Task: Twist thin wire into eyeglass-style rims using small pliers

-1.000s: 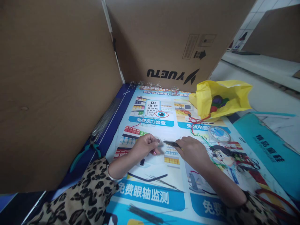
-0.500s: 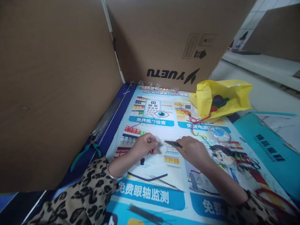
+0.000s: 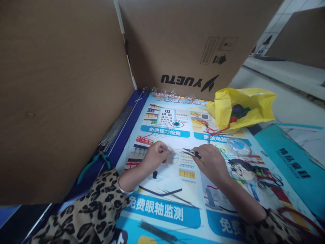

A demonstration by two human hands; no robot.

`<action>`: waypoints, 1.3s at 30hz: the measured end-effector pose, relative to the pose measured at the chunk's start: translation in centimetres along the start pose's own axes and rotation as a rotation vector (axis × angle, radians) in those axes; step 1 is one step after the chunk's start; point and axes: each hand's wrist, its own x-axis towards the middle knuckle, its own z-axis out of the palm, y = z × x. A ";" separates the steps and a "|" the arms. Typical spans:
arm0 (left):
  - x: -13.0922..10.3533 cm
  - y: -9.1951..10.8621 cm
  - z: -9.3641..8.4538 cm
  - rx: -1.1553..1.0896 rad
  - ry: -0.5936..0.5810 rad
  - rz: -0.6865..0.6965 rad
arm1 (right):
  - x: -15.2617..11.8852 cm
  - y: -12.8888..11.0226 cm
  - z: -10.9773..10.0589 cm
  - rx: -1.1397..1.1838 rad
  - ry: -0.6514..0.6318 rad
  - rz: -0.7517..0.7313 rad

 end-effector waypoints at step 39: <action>-0.7 -0.1 0.5 0.081 -0.160 0.000 | -0.2 -2.3 -1.2 -0.428 0.046 -0.310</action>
